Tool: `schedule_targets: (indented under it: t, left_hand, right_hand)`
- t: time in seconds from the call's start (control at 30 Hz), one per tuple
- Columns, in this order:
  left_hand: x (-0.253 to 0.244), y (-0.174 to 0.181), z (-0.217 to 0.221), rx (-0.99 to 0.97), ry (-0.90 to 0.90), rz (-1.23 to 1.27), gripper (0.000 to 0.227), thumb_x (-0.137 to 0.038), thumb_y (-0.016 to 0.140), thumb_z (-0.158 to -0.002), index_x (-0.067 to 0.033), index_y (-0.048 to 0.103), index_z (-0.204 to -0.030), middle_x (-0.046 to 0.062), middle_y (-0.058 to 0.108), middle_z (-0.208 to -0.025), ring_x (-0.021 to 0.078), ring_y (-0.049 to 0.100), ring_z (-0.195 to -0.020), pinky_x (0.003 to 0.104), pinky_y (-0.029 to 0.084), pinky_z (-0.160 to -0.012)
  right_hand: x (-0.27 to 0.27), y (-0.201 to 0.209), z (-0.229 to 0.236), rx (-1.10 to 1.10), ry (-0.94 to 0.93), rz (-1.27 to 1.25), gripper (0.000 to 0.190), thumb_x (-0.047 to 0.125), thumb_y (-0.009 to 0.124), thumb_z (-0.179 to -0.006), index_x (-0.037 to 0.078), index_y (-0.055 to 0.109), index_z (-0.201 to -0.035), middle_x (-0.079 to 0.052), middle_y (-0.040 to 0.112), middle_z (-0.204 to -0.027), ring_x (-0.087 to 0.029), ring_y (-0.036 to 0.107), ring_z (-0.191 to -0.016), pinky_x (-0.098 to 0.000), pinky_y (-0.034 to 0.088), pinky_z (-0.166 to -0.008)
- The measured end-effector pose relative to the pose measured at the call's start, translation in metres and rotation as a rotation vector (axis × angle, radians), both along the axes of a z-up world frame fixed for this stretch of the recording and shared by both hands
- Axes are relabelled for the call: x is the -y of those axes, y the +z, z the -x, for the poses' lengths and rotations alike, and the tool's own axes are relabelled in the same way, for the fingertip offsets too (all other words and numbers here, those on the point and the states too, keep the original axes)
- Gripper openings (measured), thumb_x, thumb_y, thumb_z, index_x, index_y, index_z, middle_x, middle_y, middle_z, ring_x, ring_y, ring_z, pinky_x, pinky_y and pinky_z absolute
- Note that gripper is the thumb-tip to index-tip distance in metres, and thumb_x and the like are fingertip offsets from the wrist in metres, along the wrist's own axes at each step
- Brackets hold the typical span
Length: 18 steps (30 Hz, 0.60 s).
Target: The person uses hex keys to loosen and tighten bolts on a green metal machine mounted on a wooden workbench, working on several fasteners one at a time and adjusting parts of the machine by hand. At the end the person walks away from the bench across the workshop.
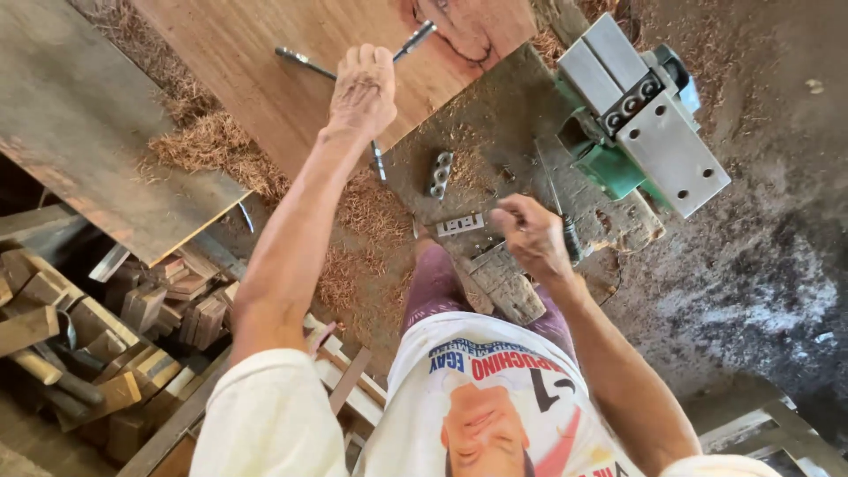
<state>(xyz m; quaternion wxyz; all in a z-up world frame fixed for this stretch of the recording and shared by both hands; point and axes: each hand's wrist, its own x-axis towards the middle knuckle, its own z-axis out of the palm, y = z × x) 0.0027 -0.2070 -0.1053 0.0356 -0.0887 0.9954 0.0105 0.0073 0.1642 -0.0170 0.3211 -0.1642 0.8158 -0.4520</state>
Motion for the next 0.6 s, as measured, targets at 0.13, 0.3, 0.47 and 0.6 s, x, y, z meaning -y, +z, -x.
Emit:
schedule_targets:
  t: [0.13, 0.3, 0.47, 0.6]
  left_hand:
    - [-0.047, 0.076, -0.02, -0.134, 0.038, -0.4, 0.008, 0.008, 0.049, -0.1, 0.0016, 0.05, -0.105, 0.015, 0.049, -0.091, 0.0217, 0.05, -0.078, 0.033, 0.043, -0.063]
    - [-0.135, 0.111, -0.062, -0.504, -0.22, -0.721, 0.031, 0.016, 0.054, -0.105, -0.0021, 0.037, -0.124, 0.016, 0.051, -0.103, 0.0224, 0.055, -0.076, 0.031, 0.049, -0.059]
    - [-0.166, 0.155, -0.056, -0.575, -0.315, -0.858, 0.04, 0.014, 0.055, -0.1, -0.0006, 0.034, -0.131, 0.026, 0.051, -0.127, 0.0353, 0.062, -0.106, 0.041, 0.058, -0.089]
    - [-0.184, 0.156, -0.05, -0.587, -0.327, -0.926, 0.044, 0.013, 0.057, -0.099, 0.0017, 0.036, -0.136, 0.029, 0.049, -0.137, 0.0405, 0.06, -0.124, 0.047, 0.057, -0.105]
  right_hand:
    - [0.046, 0.042, 0.018, -0.055, 0.111, 0.157, 0.055, 0.035, 0.076, -0.096, 0.0, 0.058, -0.134, -0.021, 0.067, -0.127, -0.031, 0.069, -0.115, -0.0406, 0.057, -0.097]
    - [0.06, 0.077, 0.023, -0.315, 0.184, 0.511, 0.062, 0.024, 0.077, -0.096, 0.001, 0.045, -0.144, -0.023, 0.06, -0.134, -0.038, 0.066, -0.121, -0.0426, 0.056, -0.104]
    - [0.042, 0.102, 0.031, -0.21, 0.143, 0.347, 0.047, 0.006, 0.069, -0.098, 0.006, 0.048, -0.14, -0.019, 0.067, -0.127, -0.034, 0.071, -0.113, -0.0372, 0.059, -0.092]
    - [0.027, 0.106, 0.037, -0.222, 0.106, 0.326, 0.051, -0.003, 0.065, -0.094, 0.006, 0.047, -0.14, -0.018, 0.069, -0.123, -0.033, 0.071, -0.116, -0.039, 0.058, -0.094]
